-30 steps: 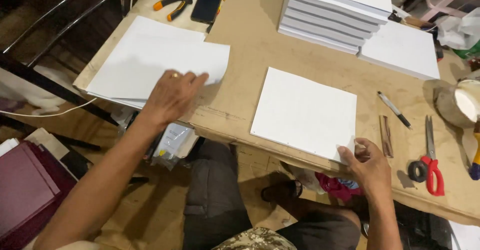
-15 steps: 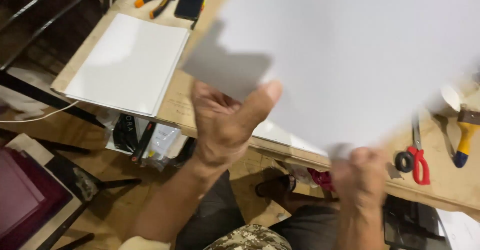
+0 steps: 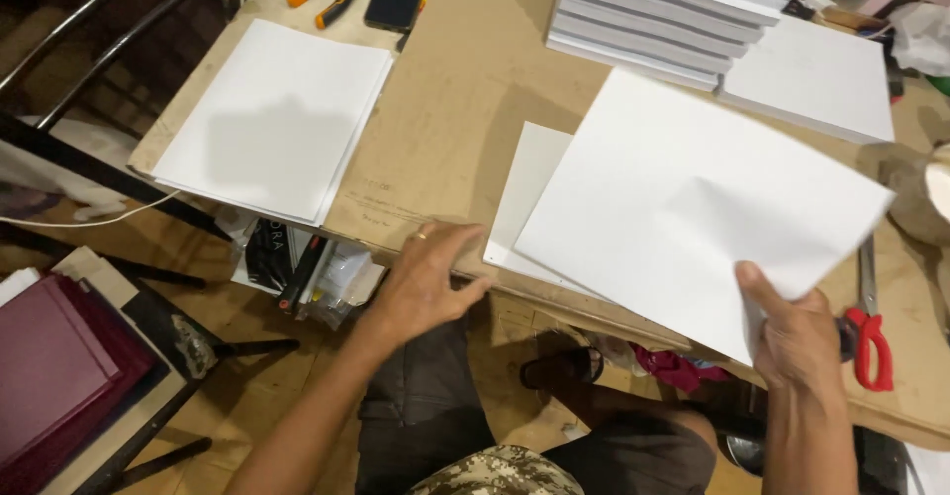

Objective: Aligning printed pages, trimming edges with scissors, and organizing them into stacks for book binding.

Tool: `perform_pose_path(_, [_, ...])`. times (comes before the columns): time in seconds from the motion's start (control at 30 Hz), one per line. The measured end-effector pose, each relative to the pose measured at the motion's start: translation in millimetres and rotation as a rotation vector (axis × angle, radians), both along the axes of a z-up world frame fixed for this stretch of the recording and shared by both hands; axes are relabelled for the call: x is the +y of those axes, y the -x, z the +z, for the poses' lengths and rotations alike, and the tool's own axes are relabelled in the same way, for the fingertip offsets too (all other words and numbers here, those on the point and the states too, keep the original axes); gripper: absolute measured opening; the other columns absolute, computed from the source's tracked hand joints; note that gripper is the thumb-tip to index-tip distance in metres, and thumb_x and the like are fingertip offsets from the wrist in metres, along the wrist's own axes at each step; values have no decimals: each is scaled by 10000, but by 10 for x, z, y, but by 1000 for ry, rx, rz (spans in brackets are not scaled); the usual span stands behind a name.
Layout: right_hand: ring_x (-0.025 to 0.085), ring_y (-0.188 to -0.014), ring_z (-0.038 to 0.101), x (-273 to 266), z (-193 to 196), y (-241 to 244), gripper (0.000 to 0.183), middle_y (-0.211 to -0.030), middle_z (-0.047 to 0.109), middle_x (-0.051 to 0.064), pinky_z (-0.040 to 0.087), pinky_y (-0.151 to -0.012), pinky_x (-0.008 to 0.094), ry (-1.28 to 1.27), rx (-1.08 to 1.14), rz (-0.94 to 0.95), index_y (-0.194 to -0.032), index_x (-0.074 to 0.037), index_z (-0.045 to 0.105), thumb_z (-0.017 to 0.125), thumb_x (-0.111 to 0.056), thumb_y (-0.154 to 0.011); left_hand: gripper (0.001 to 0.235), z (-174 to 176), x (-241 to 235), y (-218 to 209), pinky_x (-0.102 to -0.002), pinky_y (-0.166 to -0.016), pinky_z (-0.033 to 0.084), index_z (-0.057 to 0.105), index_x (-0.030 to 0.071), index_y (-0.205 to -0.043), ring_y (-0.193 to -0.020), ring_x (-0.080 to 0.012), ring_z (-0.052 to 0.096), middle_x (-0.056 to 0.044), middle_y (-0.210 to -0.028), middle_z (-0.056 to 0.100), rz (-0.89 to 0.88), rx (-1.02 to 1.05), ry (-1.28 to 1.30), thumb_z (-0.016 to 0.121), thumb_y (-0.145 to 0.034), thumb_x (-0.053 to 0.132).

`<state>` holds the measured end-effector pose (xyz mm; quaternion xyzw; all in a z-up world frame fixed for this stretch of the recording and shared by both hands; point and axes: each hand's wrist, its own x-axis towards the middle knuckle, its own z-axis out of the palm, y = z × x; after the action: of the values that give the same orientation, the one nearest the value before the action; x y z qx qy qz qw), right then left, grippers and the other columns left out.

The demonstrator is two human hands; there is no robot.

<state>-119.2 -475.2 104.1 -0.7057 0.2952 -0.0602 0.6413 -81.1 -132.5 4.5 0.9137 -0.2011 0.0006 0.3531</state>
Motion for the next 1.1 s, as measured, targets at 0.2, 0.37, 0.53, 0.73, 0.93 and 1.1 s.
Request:
perform_pose_path(0.2, [185,-1320,606,-20,-308,-230,396,-1398,654,32,431,-1229,319,-67,-39,106,-1264,-113,610,661,-100,-872,834,-186,-112,-26,-610,-1016,418,420,159,-1531,-1187,-304,666,-85,-1315,713,45,-73,115,800,-845,443])
perform_pose_path(0.37, [227,-1323,577,-5,-445,-355,558,-1433,614,62,449,-1197,368,-115,-92,163,-1363,-99,541,660,-86,-818,784,-294,-100,-41,-560,-968,436,448,225,-1529,-1174,-307,652,-85,-1304,710,45,-125,128,799,-859,430])
perform_pose_path(0.53, [230,-1255,619,-21,-536,-429,551,-1396,647,68,502,-1123,364,-45,-23,112,-1314,-59,584,719,-129,-784,704,-368,-95,-63,-490,-963,420,544,250,-1480,-1211,-283,604,-73,-1273,719,57,-176,135,826,-851,398])
perform_pose_path(0.73, [232,-1244,610,-73,-545,-471,510,-1387,646,71,482,-1119,367,-7,14,178,-1327,-67,586,690,-130,-832,337,-439,-116,-95,-461,-997,359,800,187,-1136,-1136,-205,646,-23,-1177,783,60,-309,171,783,-877,403])
perform_pose_path(0.93, [213,-1214,619,-14,-454,-479,502,-1350,669,63,478,-1064,326,134,117,163,-1295,-53,625,730,-214,-830,302,-491,-116,-122,-474,-1005,347,818,195,-1079,-1149,-200,635,-24,-1171,781,73,-249,165,778,-868,407])
perform_pose_path(1.1, [217,-1164,651,-63,-540,-521,480,-1309,692,75,512,-1023,340,103,102,150,-1278,-76,645,748,-193,-824,251,-566,-116,-129,-459,-1003,383,818,175,-1044,-1141,-205,652,-17,-1118,798,74,-329,214,816,-859,345])
